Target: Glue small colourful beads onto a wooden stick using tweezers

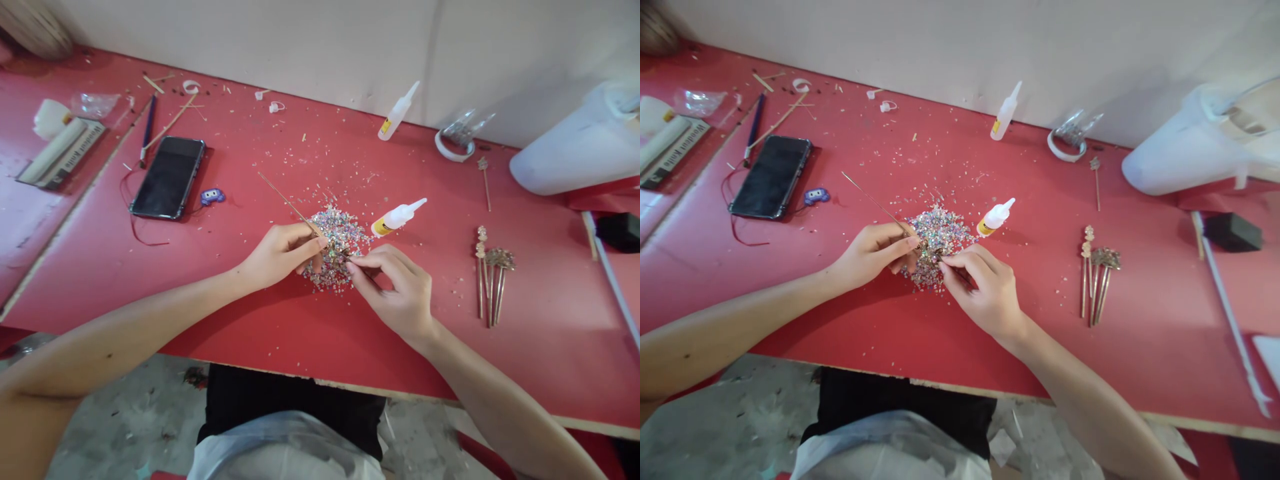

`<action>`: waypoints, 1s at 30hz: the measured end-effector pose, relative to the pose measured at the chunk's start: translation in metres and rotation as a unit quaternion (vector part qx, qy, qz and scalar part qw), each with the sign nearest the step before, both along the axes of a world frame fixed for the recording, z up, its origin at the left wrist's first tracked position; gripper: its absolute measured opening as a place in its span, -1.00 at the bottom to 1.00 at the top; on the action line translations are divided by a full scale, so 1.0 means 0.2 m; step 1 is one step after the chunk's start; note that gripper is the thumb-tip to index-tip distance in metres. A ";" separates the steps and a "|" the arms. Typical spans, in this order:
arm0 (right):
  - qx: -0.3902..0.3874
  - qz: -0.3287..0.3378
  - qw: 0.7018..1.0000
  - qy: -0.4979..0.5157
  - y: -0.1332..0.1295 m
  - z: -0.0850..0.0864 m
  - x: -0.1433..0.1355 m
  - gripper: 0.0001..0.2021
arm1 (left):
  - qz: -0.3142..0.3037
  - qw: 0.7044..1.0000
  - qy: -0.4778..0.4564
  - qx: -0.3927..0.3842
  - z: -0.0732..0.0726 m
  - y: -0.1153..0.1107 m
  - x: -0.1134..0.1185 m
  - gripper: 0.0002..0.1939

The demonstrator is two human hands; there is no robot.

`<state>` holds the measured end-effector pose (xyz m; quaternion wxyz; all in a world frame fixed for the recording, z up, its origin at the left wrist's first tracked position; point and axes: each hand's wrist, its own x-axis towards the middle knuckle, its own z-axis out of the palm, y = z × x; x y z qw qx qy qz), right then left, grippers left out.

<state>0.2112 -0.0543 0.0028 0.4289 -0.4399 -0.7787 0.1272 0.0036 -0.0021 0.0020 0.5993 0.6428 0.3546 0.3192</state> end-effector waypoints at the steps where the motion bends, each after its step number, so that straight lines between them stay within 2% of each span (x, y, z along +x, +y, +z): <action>1: 0.002 0.000 1.000 -0.001 0.00 0.00 0.00 -0.83 | 0.000 1.000 -0.002 -0.001 0.00 0.00 0.00 -0.73; 12: 0.011 0.010 1.000 -0.002 0.00 -0.01 0.01 -0.80 | -0.001 1.000 -0.010 -0.013 -0.01 0.00 0.00 -0.73; 30: -0.005 0.004 1.000 -0.010 0.00 -0.01 0.01 -0.87 | -0.004 1.000 0.005 0.001 0.00 0.00 0.00 -0.72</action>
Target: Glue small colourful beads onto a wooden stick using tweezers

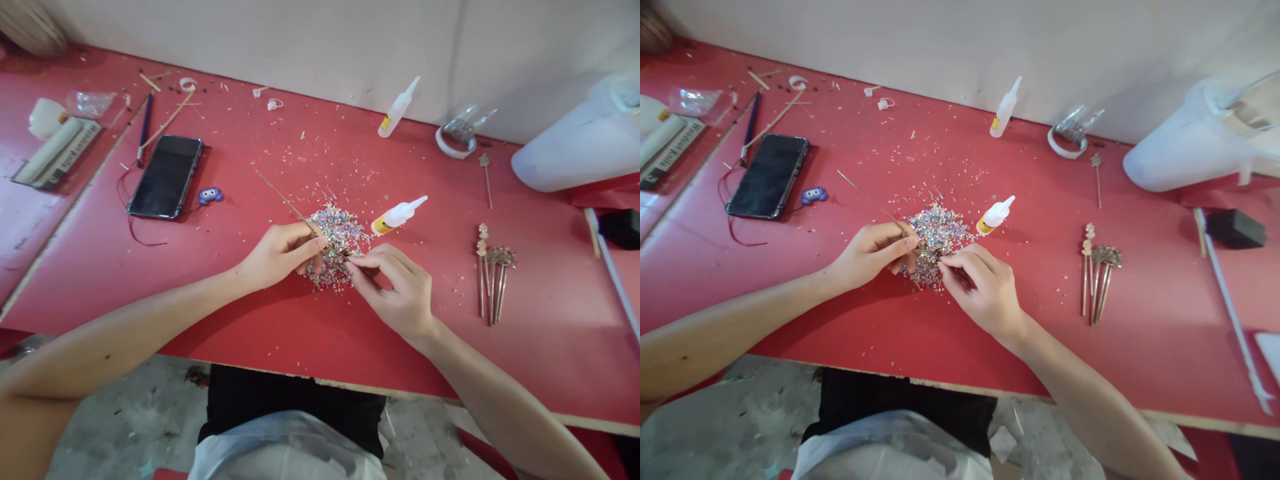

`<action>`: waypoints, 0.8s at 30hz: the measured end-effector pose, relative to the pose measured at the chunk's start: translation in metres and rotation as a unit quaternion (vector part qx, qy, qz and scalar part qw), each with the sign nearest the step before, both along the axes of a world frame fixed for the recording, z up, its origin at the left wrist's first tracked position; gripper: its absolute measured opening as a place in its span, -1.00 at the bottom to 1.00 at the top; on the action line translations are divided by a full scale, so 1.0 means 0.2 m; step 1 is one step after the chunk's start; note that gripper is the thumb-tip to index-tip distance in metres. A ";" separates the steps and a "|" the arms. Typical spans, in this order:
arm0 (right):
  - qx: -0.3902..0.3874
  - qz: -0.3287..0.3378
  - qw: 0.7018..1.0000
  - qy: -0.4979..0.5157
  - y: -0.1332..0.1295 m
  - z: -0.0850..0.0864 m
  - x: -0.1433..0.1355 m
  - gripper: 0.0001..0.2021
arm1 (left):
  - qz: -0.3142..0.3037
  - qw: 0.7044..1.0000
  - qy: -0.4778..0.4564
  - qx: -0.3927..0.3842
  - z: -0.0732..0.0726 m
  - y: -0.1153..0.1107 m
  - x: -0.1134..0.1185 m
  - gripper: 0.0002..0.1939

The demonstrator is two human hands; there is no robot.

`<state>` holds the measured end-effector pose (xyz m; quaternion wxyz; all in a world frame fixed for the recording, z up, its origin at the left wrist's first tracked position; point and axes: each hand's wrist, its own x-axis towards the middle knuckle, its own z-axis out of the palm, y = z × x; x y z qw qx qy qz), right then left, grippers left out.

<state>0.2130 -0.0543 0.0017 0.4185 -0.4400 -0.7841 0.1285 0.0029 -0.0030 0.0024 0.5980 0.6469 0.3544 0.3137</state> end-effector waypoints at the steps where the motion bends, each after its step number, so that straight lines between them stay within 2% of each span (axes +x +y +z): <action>1: 0.003 0.000 1.000 -0.002 0.00 0.00 0.00 -0.87 | 0.001 1.000 0.004 0.003 0.00 0.00 0.00 -0.71; 24: 0.009 0.003 1.000 -0.012 0.00 0.01 0.00 -0.87 | -0.001 1.000 0.016 0.026 0.01 0.00 0.00 -0.70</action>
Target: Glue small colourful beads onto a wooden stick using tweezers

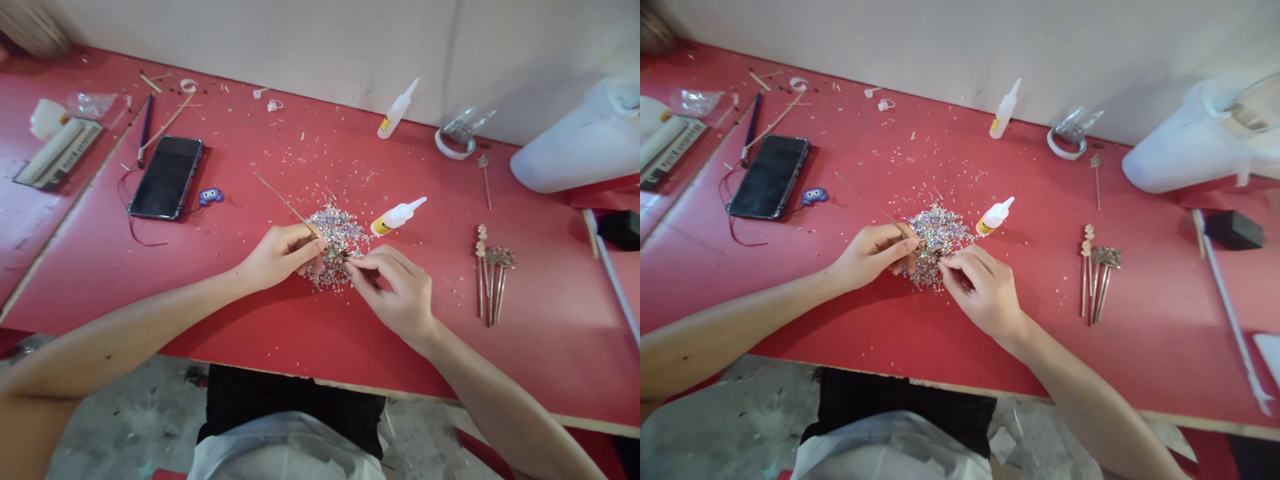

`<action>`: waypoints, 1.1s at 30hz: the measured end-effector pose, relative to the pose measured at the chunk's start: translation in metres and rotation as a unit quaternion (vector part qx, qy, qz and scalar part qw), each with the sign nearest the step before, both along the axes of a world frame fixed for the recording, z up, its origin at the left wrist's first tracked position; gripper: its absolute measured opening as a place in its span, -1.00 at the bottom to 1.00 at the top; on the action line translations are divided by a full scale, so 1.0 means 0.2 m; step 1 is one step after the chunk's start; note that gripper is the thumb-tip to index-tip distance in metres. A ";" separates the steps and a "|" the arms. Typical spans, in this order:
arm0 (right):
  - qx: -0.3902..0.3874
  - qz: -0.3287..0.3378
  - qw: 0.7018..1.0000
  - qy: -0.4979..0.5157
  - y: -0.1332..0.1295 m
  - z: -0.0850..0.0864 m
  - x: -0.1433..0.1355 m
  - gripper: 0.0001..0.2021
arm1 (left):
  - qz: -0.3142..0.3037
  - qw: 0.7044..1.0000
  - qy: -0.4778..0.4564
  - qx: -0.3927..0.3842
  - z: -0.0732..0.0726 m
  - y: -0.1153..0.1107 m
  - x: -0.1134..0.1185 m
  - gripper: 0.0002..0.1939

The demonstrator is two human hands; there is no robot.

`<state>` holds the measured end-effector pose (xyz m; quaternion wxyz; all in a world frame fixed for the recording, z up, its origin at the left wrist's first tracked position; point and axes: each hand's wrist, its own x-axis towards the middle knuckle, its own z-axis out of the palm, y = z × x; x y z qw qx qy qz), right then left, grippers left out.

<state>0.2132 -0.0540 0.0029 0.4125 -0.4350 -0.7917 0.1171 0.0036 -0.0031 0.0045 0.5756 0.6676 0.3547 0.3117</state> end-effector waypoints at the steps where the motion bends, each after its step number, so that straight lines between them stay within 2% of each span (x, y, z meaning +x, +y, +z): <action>1: 0.001 -0.001 1.000 -0.002 0.00 0.00 0.00 -0.87 | 0.000 1.000 -0.001 0.000 0.00 0.00 0.00 -0.70; 33: 0.019 -0.020 0.998 -0.049 -0.01 0.02 0.00 -0.89 | -0.008 1.000 0.017 0.022 0.00 0.00 -0.01 -0.69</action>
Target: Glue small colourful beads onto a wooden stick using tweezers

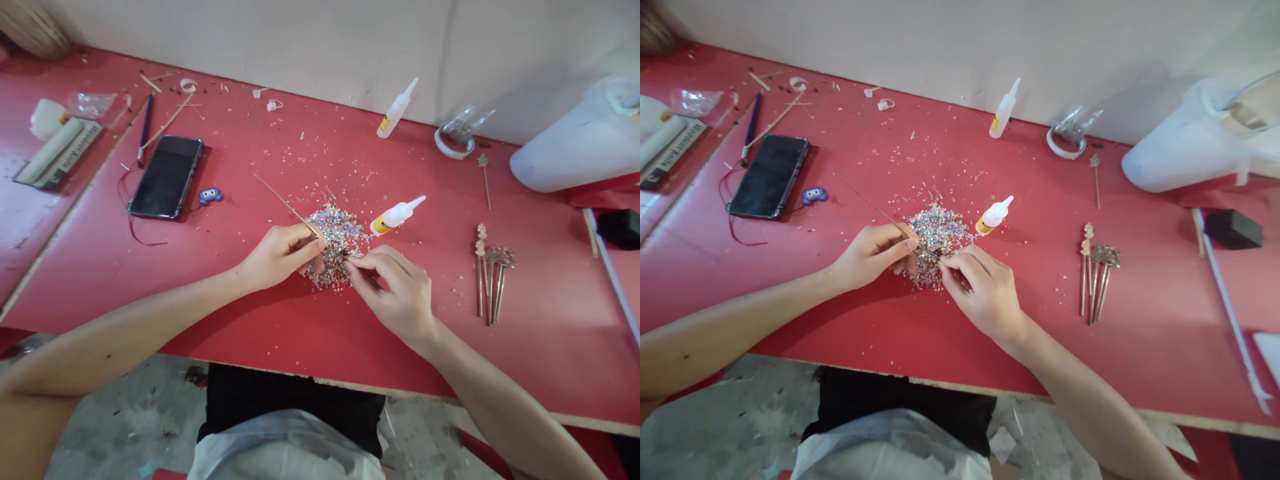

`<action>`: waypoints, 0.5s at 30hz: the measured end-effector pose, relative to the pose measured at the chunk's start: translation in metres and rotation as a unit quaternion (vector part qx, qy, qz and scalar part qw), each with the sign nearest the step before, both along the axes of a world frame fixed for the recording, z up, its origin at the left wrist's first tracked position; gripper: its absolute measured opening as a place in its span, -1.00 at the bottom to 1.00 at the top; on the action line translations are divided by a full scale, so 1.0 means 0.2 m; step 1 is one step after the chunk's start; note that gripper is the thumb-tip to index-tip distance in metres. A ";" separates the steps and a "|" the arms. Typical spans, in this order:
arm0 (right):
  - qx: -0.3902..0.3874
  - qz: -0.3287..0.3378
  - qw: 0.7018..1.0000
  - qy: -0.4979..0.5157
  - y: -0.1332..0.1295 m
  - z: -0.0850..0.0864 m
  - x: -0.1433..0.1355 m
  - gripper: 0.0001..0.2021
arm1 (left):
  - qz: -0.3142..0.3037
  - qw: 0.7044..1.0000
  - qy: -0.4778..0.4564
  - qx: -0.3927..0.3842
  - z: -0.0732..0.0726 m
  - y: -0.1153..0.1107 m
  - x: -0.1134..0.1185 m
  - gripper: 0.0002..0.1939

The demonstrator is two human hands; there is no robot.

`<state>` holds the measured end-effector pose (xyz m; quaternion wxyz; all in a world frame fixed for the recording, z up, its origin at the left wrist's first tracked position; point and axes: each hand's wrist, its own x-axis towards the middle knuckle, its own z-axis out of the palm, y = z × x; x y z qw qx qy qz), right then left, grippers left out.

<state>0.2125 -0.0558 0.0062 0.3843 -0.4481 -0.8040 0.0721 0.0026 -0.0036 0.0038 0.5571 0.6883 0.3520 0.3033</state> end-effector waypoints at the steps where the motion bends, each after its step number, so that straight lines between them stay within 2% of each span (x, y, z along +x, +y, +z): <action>1: -0.001 -0.001 1.000 0.000 0.00 0.00 0.00 -0.90 | 0.000 1.000 0.000 0.001 0.00 0.00 0.00 -0.69; 15: 0.003 -0.003 1.000 -0.015 0.00 0.01 0.00 -0.90 | -0.002 1.000 -0.003 0.006 0.00 0.00 0.00 -0.71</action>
